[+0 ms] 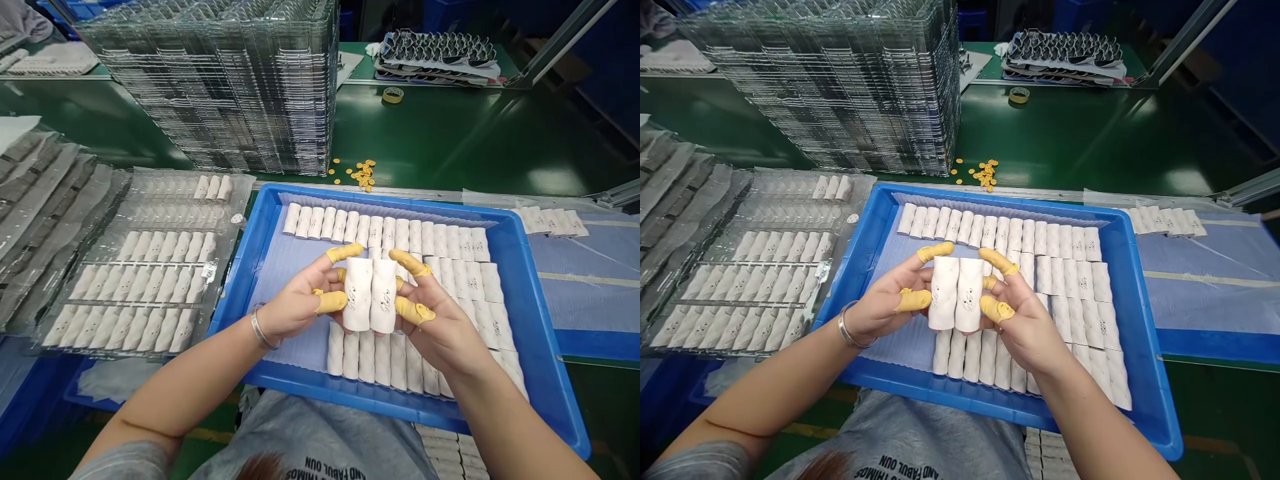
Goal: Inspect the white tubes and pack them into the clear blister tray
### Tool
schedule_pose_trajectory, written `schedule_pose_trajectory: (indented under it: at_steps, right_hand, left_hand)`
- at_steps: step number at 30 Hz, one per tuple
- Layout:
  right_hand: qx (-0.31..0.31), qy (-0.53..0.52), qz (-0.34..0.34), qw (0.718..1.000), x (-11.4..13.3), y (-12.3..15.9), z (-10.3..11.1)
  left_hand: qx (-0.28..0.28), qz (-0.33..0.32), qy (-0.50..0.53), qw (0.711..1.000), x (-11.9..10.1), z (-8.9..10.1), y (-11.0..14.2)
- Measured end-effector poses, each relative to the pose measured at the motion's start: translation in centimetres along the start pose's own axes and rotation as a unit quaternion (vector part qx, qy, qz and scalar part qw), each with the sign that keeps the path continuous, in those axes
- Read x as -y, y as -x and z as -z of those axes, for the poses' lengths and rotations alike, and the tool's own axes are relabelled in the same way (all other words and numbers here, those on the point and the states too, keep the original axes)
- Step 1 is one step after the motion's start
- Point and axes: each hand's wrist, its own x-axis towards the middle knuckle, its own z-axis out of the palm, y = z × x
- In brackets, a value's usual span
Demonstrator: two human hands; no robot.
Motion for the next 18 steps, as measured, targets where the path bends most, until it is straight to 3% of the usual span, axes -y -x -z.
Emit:
schedule_pose_trajectory:
  at_steps: [7,12,18]
  right_hand:
    - [-0.011,0.007,0.011,1.000,0.07,0.07,-0.27]
    - [0.009,0.056,0.053,0.997,-0.44,-0.07,-0.17]
    - [0.019,0.072,0.028,0.997,-0.51,0.02,-0.05]
  left_hand:
    - [-0.008,-0.007,-0.012,1.000,0.37,0.13,-0.05]
    - [-0.030,-0.020,-0.088,0.995,0.52,0.06,-0.08]
    - [-0.018,-0.029,-0.136,0.990,0.87,0.54,-0.05]
